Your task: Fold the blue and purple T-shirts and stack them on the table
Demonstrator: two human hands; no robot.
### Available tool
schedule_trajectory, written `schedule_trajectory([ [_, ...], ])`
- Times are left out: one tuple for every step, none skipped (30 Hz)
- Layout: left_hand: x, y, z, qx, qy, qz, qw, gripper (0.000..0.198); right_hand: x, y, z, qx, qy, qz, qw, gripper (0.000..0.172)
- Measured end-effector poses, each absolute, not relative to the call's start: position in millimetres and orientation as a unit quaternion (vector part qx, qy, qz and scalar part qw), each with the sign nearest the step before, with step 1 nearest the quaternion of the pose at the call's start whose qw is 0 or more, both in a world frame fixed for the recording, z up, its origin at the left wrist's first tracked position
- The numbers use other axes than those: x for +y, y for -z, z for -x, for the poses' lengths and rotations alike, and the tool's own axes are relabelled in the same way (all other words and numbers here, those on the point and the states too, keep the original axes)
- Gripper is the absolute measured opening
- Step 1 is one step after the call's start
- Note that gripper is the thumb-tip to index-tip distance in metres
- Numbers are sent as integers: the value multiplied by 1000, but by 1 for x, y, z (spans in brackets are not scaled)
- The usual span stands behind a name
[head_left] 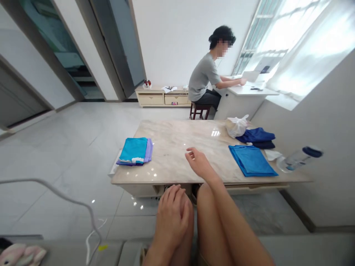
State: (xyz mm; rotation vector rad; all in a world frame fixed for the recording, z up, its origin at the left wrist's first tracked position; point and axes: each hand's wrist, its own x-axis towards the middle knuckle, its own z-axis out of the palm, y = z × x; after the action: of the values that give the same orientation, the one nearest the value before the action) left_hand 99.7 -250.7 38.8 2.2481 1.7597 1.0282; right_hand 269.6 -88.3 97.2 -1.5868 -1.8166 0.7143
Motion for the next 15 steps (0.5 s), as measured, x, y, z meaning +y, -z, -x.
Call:
schedule_trajectory([
  [-250,-36,-96,571,-344,-743,52,40,-121,-87,-278,-680,-261,585,358,34],
  [-248,-35,-92,567,-347,-745,54,39,-156,-74,-286,-663,-228,589,402,38],
  [-245,-35,-88,565,-348,-746,57,38,-191,-58,-292,-647,-193,604,423,43],
  [-242,-36,-85,564,-347,-747,59,37,-227,-41,-298,-638,-170,615,430,49],
  [-240,-38,-82,566,-346,-746,61,37,-262,-23,-302,-632,-161,624,430,57],
  [-238,-40,-79,567,-343,-746,65,37,-294,-5,-305,-624,-166,637,421,66],
  [-236,-42,-77,570,-341,-745,71,37,-322,11,-308,-608,-175,654,416,75],
  [-234,-45,-75,572,-339,-743,79,37,-347,25,-311,-585,-185,672,414,80],
  [-232,-47,-74,574,-338,-740,91,37,-367,36,-314,-559,-204,694,406,82],
  [-230,-49,-73,575,-338,-738,105,36,-383,44,-317,-531,-224,713,398,82],
  [-228,-51,-72,575,-338,-735,120,35,-394,50,-320,-507,-245,729,391,80],
  [-226,-53,-72,575,-339,-733,133,34,-400,53,-322,-487,-265,739,383,78],
  [-225,-54,-72,576,-338,-731,142,33,-403,54,-323,-476,-282,743,377,77],
  [-225,-55,-72,576,-336,-731,145,33,-401,53,-324,-470,-295,743,373,77],
  [-227,-56,-73,576,-331,-734,141,34,-397,50,-324,-468,-303,742,371,78],
])
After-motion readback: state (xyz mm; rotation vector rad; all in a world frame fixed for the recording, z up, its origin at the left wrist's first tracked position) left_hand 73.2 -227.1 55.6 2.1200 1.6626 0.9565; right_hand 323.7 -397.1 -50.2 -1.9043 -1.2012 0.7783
